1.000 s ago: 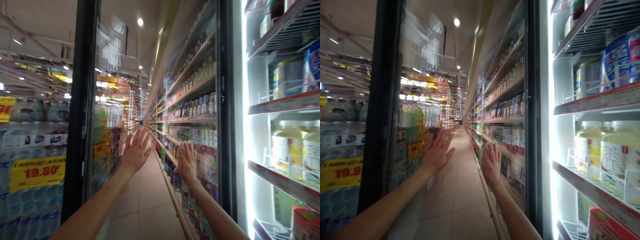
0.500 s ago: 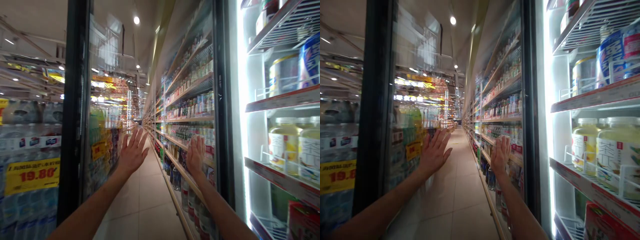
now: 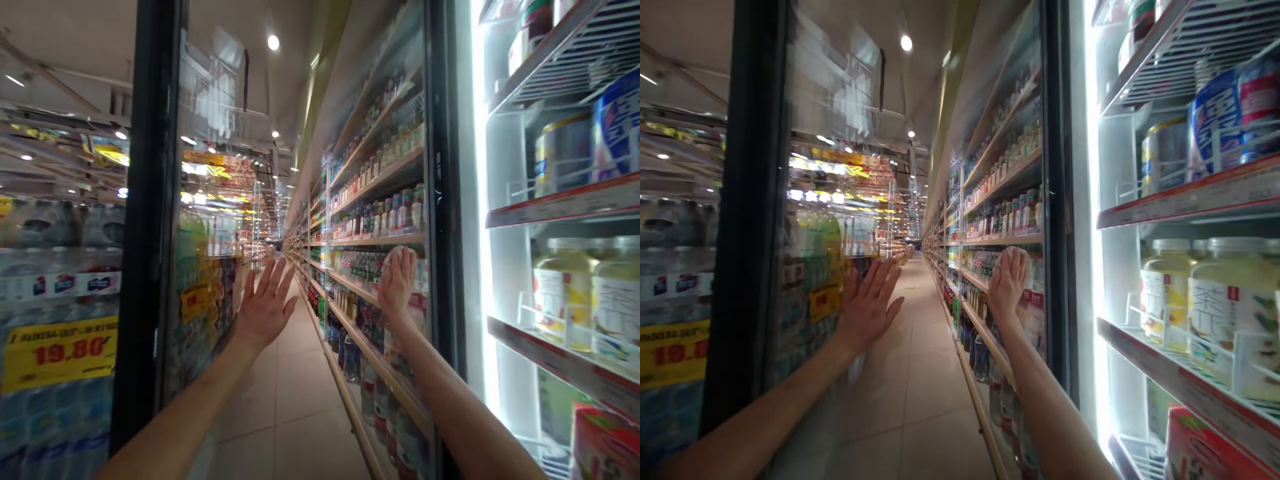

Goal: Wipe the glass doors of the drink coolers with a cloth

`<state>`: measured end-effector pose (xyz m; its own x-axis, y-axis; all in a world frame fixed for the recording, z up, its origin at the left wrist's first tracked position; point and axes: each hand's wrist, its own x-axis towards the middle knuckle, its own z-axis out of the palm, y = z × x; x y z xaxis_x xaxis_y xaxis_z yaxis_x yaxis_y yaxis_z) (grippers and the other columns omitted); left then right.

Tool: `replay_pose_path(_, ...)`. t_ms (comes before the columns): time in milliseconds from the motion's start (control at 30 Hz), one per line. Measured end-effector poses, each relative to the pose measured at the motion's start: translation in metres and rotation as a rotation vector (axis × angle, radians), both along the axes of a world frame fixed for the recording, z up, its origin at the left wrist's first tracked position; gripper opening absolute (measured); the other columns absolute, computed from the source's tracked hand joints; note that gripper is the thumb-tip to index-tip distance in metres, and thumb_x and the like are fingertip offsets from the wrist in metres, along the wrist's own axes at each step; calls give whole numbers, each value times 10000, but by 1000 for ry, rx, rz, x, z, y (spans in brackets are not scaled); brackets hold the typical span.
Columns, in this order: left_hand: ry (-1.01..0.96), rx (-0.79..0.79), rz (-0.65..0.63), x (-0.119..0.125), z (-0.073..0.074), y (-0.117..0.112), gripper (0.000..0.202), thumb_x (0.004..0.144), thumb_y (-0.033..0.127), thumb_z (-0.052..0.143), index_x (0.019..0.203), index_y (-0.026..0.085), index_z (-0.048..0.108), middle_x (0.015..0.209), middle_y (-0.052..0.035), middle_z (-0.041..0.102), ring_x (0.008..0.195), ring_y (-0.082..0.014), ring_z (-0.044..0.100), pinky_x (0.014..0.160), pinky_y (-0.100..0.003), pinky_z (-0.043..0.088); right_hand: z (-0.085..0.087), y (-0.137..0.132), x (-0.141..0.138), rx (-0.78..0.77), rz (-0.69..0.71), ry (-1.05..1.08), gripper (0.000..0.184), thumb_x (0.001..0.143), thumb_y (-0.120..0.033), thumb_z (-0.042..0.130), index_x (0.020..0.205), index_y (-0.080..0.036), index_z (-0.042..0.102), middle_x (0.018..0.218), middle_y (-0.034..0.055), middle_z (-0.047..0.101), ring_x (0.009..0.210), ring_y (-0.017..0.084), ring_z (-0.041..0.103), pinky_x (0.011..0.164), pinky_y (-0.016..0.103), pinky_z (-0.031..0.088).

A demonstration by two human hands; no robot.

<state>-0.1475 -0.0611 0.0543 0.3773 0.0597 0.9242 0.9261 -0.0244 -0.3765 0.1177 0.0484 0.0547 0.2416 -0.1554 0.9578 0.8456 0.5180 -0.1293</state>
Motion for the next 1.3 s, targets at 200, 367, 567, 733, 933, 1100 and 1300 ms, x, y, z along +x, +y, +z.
replay_pose_path(200,-9,-17,-4,-1,0,0,604,879,366,465,1427,230,249,1440,-100,357,1370,-231,254,1136,-442,100,-1,-27,-60,-16,25,-458,445,891,-211,396,1330,-256,455,1433,44,405,1412,207,150,1110,445,229)
replay_pose_path(367,-9,-20,-7,0,0,-1,607,878,366,469,1426,225,250,1445,-95,354,1378,-218,235,1141,-435,78,7,-12,-9,-83,-22,-320,424,906,-224,359,1314,-246,474,1426,61,413,1393,219,215,1094,471,244)
replay_pose_path(567,-25,-31,-6,1,0,-1,578,874,359,472,1406,206,303,1447,-99,352,1381,-217,229,1141,-430,84,49,11,31,-132,15,91,473,909,-264,281,1345,-171,439,1452,125,352,1384,269,222,1065,529,273)
replay_pose_path(733,-10,-14,-12,-1,0,0,573,884,363,455,1413,221,286,1439,-98,367,1373,-224,252,1136,-446,104,53,-16,-38,-14,11,-303,432,914,-261,319,1312,-219,481,1431,54,404,1403,224,181,1097,450,263)
replay_pose_path(933,12,-5,-13,-2,0,-1,565,885,364,452,1406,202,304,1438,-107,365,1373,-227,251,1136,-442,97,40,-16,-26,8,2,-451,407,909,-231,349,1283,-242,510,1406,51,442,1390,204,227,1098,446,259)
replay_pose_path(1100,15,2,5,-2,0,-2,534,881,351,459,1379,182,360,1441,-103,360,1373,-233,249,1136,-432,99,73,3,14,-115,35,1,462,915,-269,295,1331,-156,460,1444,124,369,1388,274,212,1071,521,276)
replay_pose_path(1300,4,-37,-20,-3,0,-2,564,886,365,450,1407,212,300,1452,-99,343,1377,-233,241,1131,-456,115,75,-28,-64,-92,10,-342,440,905,-241,354,1331,-216,461,1452,56,373,1399,252,186,1102,471,243)
